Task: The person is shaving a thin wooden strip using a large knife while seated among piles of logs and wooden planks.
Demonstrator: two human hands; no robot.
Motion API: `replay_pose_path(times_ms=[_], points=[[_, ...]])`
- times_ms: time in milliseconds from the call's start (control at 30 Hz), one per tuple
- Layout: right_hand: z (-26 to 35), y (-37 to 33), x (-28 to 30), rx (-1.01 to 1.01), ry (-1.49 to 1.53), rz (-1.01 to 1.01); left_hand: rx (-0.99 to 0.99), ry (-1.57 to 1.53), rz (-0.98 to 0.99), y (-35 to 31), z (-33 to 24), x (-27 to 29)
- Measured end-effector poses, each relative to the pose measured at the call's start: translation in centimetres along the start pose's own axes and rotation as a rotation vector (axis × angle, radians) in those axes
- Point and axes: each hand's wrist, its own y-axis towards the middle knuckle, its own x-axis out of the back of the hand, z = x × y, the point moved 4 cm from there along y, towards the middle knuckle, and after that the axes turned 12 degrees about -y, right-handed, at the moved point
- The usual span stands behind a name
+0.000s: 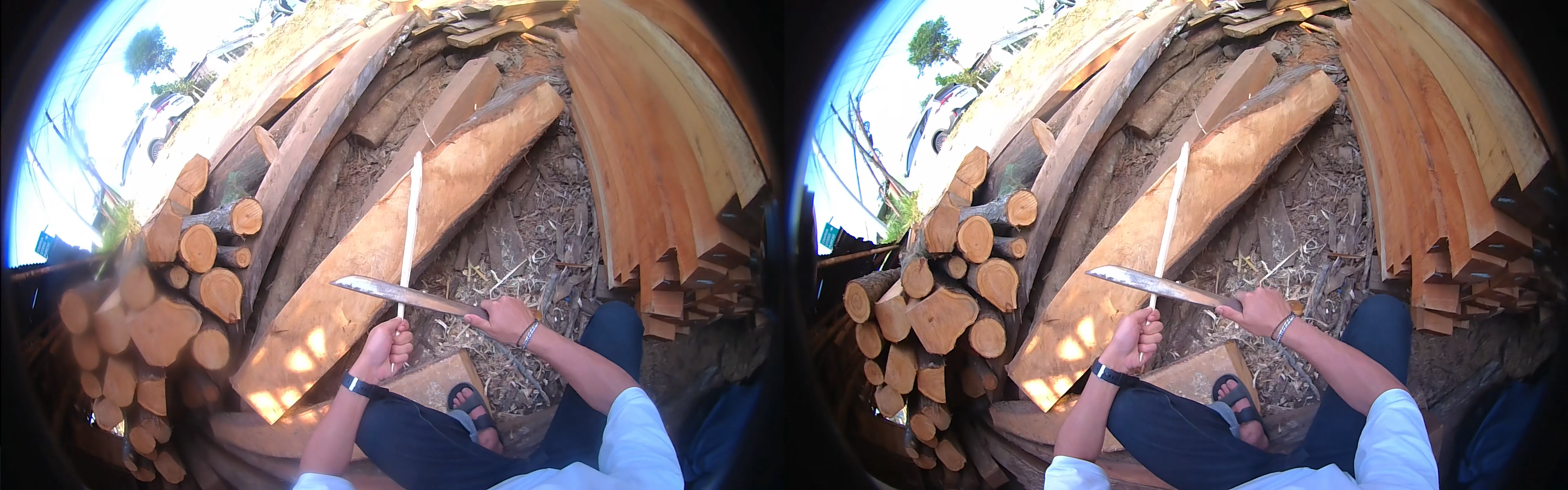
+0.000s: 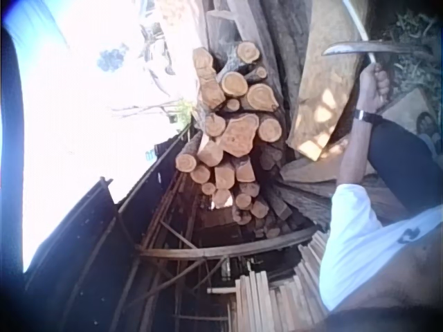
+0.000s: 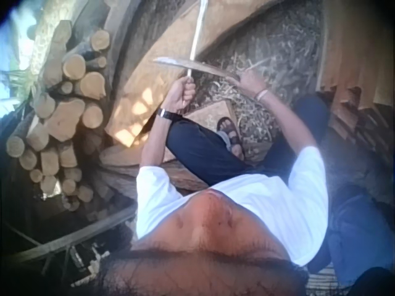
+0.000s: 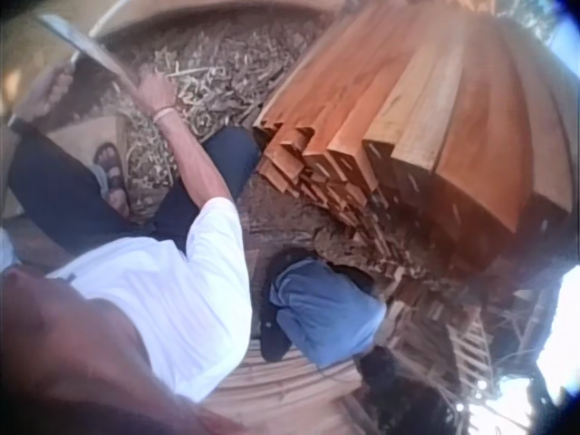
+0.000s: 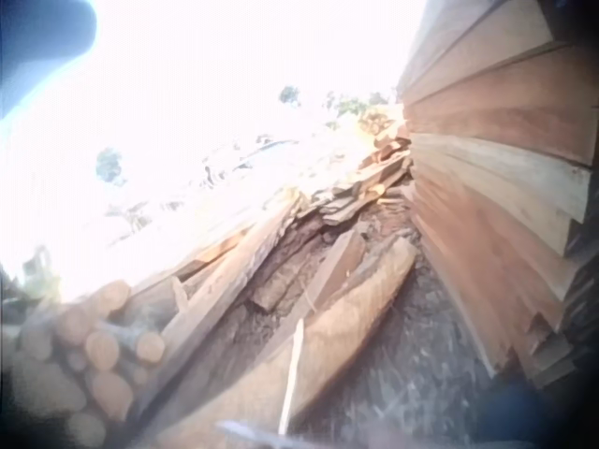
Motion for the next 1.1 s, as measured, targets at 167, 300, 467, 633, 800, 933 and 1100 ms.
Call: replay_pose_path(times_ms=[167,300,467,633,800,933,1100], points=[[-2.5,1.8,-0.1,-0.12,0.026,-0.06,0.012,0.026,0.021,-0.2,0.6,-1.2],[-2.9,1.5,-0.8,-0.1,0.065,-0.048,-0.013,0.032,-0.025,-0.8,0.2,-1.0],[-2.7,1.6,0.0,-0.038,-0.031,-0.01,0.001,0.037,0.012,-0.2,0.2,-1.2],[-1.1,0.9,-0.4,-0.015,0.019,0.03,0.011,-0.005,0.031,0.0,0.0,-0.1],[-2.1,2.0,0.2,-0.13,0.066,-0.029,-0.014,0.047,0.007,-0.5,0.1,-1.3],[-1.8,0.6,0.5,-0.031,0.042,0.026,-0.021,0.026,0.011,-0.3,0.2,-1.0],[-2.2,1.9,-0.4,-0.054,0.038,0.036,-0.011,0.032,-0.017,-0.1,-0.1,-1.2]])
